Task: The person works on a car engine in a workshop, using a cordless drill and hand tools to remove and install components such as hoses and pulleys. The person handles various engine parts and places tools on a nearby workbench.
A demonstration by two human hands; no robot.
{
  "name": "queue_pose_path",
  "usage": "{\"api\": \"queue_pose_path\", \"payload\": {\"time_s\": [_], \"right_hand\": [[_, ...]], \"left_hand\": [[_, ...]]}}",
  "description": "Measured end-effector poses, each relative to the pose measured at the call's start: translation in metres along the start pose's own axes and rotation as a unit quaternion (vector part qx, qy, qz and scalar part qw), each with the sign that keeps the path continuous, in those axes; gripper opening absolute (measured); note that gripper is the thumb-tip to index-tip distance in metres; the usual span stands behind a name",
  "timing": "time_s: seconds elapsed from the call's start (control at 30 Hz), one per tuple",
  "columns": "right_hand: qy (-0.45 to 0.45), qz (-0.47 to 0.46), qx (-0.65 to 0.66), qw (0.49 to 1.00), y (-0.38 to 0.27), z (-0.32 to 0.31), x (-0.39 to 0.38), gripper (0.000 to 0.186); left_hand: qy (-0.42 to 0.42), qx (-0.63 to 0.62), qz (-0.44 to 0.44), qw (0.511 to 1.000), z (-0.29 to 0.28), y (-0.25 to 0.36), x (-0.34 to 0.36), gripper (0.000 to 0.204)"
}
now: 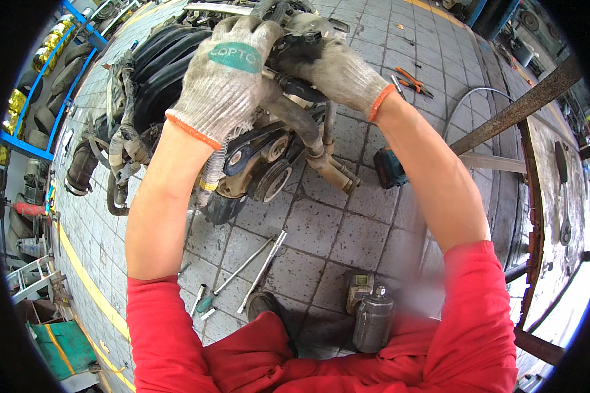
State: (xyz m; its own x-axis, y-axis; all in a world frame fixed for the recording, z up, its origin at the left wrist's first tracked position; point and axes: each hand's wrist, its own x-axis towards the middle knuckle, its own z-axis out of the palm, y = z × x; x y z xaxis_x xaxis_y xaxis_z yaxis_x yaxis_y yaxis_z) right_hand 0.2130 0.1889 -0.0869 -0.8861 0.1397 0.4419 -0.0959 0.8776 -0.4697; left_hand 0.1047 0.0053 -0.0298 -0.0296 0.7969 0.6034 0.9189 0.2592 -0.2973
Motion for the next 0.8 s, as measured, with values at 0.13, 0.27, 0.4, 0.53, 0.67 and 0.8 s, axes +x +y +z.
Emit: {"api": "queue_pose_path", "payload": {"time_s": [0.13, 0.27, 0.4, 0.53, 0.67, 0.8], "right_hand": [[-0.018, 0.050, 0.092, 0.994, -0.005, -0.002, 0.003, 0.037], [0.008, -0.018, 0.108, 0.994, 0.008, 0.002, 0.000, 0.032], [0.001, -0.079, -0.077, 0.994, 0.013, 0.003, 0.001, 0.032], [-0.030, -0.005, -0.021, 0.999, -0.004, -0.007, 0.001, 0.031], [-0.027, -0.042, -0.073, 0.996, 0.005, -0.003, 0.001, 0.029], [0.011, -0.089, -0.239, 0.967, 0.004, 0.003, 0.011, 0.030]], "left_hand": [[0.017, 0.003, 0.011, 1.000, 0.003, -0.003, 0.000, 0.061], [-0.005, 0.008, -0.001, 1.000, -0.002, 0.000, 0.001, 0.060], [0.008, 0.012, 0.007, 1.000, 0.002, 0.000, -0.001, 0.059], [0.000, 0.006, -0.006, 1.000, 0.002, -0.001, -0.002, 0.060], [0.011, 0.011, -0.010, 1.000, 0.005, 0.002, -0.002, 0.062], [0.003, 0.005, -0.015, 1.000, 0.003, 0.001, 0.000, 0.064]]}}
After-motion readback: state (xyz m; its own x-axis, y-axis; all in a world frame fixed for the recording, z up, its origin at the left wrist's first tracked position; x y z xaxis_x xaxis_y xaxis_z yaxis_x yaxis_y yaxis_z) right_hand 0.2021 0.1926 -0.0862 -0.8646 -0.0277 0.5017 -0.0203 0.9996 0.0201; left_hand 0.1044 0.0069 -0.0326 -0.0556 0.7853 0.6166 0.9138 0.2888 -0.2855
